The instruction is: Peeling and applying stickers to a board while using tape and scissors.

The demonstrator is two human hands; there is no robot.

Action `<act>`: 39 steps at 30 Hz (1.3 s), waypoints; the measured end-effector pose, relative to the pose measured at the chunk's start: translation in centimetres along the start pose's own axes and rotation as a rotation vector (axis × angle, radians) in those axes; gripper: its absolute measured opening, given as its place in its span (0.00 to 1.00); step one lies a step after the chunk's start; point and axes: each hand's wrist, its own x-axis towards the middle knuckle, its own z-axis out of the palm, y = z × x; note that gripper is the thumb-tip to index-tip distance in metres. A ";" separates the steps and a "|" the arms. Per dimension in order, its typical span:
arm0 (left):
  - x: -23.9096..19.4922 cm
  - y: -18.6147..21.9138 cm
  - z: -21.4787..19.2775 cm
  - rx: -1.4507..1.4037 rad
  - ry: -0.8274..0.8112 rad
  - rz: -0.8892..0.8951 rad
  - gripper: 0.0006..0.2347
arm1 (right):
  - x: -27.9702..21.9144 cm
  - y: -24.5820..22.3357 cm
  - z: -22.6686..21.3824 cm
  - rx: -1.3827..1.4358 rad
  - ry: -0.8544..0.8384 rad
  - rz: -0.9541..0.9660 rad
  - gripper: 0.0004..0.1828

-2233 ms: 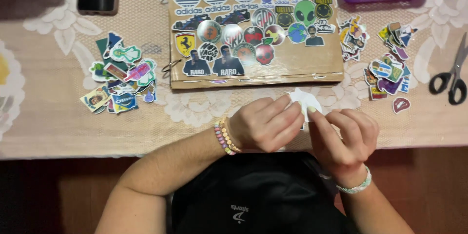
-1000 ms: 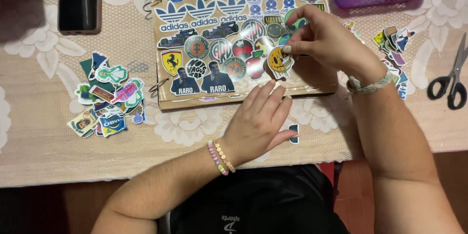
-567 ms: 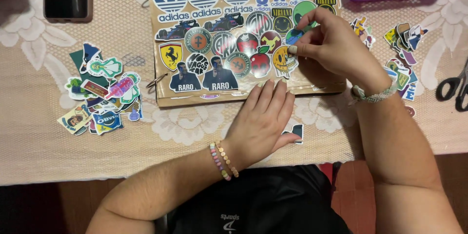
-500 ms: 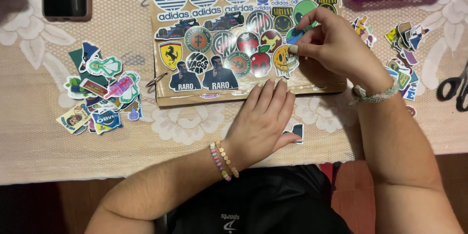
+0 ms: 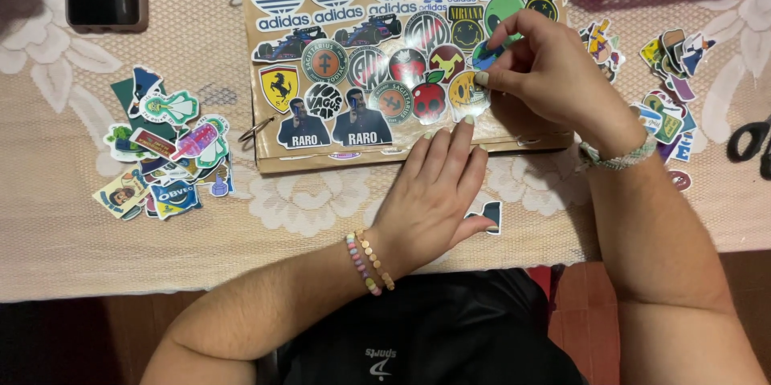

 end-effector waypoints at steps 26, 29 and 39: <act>-0.4 0.3 0.7 -0.007 -0.003 0.011 0.36 | -0.5 -0.6 -0.1 -0.116 0.034 -0.048 0.16; -0.4 0.3 0.8 -0.017 -0.004 0.005 0.36 | -0.6 0.0 0.3 -0.278 0.098 -0.189 0.12; -0.6 0.4 0.9 -0.041 -0.005 -0.001 0.35 | -3.2 -1.4 1.9 -0.957 0.333 -0.510 0.05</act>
